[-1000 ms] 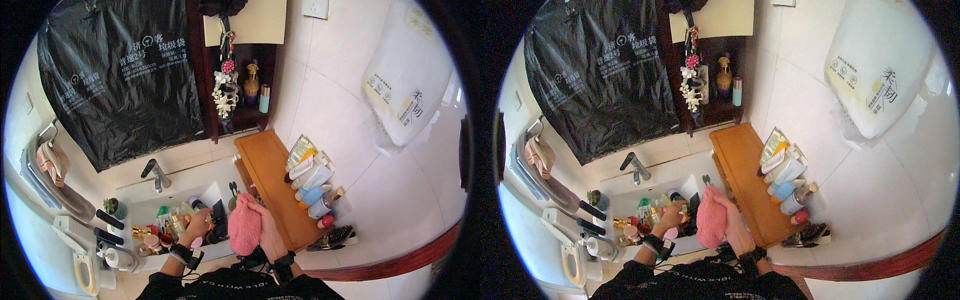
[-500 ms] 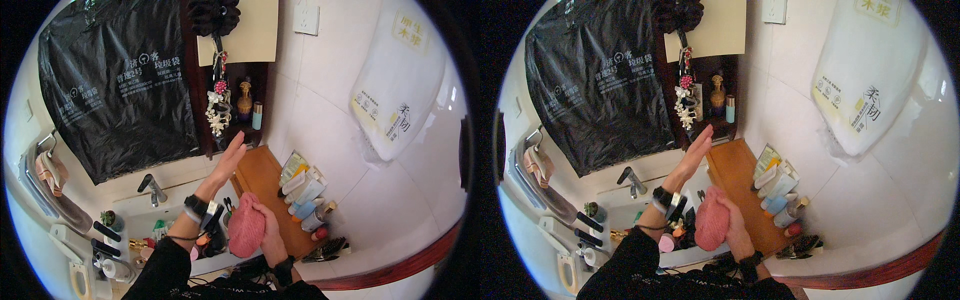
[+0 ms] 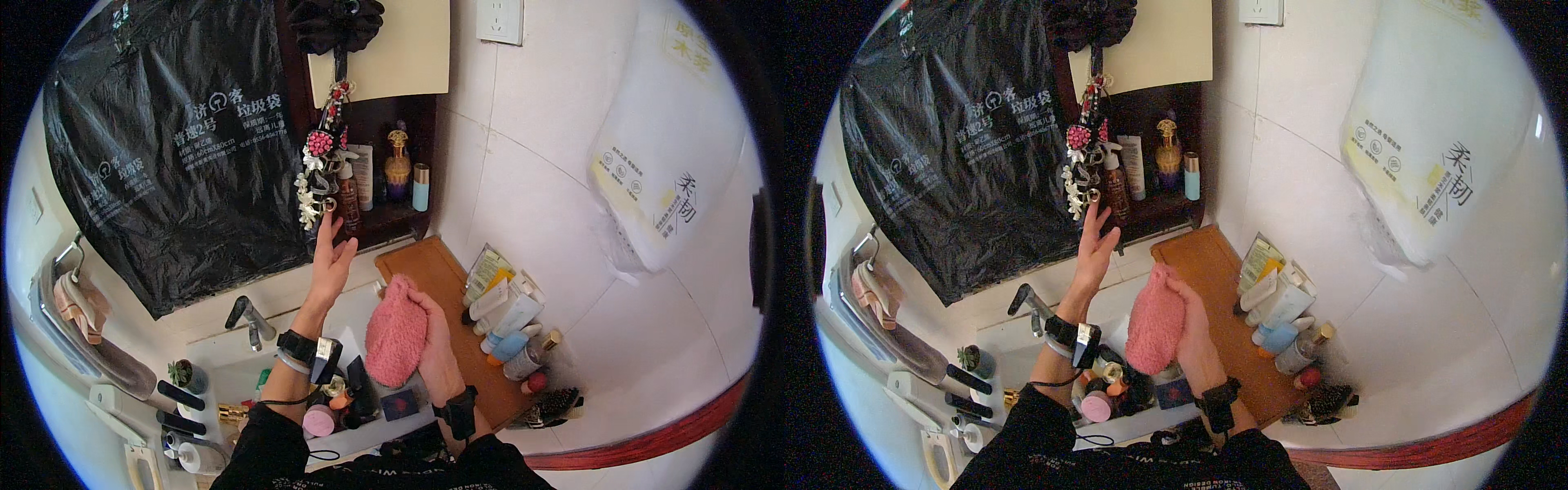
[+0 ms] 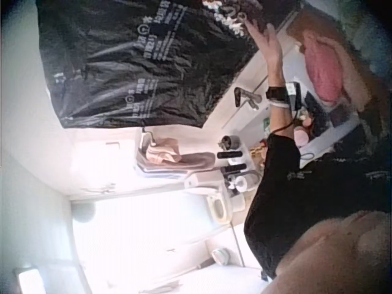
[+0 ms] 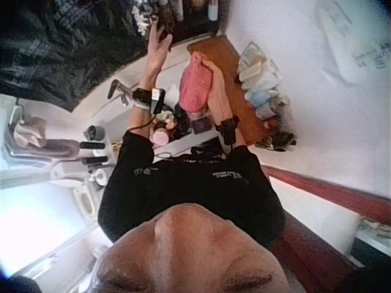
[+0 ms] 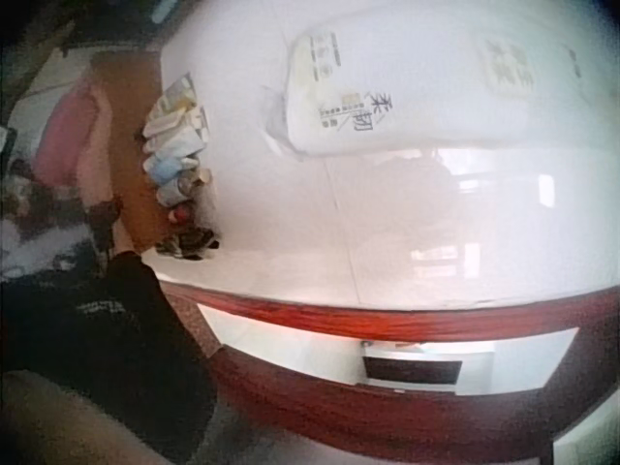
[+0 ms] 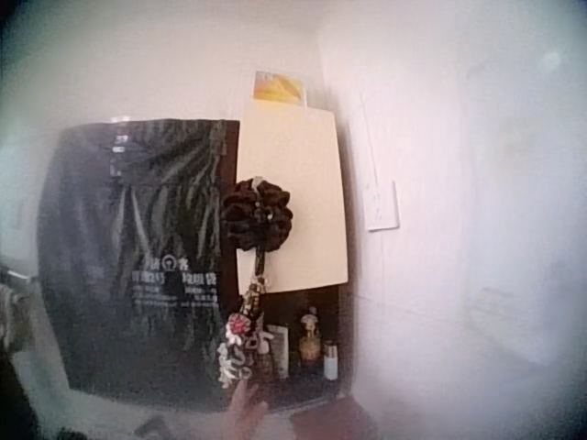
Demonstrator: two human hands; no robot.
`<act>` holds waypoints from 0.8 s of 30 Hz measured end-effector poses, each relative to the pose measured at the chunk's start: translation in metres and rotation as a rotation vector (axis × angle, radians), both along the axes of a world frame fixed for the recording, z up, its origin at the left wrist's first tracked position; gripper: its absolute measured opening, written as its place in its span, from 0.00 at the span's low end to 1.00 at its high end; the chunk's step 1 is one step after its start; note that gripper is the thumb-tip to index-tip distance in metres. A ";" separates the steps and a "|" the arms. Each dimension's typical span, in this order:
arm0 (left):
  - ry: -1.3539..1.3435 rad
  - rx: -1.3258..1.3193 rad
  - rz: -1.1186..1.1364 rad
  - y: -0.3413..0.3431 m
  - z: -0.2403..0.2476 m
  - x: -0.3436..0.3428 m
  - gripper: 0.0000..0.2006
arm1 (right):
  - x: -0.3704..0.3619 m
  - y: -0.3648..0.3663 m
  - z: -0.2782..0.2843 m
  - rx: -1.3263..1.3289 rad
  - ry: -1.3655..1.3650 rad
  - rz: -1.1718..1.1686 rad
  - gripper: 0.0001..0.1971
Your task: The person wipes multiple cosmetic bottles and tubes with a pink cloth in a bathroom. They handle each item one at a time, rubbing the cloth over the surfaces, then place the items back on the sink counter or a wooden shelf.
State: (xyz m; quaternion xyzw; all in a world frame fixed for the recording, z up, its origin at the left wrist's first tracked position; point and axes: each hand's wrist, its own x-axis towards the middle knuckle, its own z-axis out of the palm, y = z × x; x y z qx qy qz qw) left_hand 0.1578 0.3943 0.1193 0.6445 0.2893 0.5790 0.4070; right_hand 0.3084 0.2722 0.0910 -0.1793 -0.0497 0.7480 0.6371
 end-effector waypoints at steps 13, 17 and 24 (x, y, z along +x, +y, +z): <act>0.317 0.440 0.790 0.029 0.004 0.037 0.37 | -0.001 -0.001 -0.017 -0.027 0.045 -0.008 0.15; 0.336 0.383 0.882 0.039 0.008 0.046 0.38 | 0.003 -0.001 -0.020 -0.063 -0.006 -0.028 0.16; 0.317 0.405 0.924 0.046 0.008 0.055 0.45 | 0.010 0.002 -0.026 -0.041 0.062 -0.017 0.13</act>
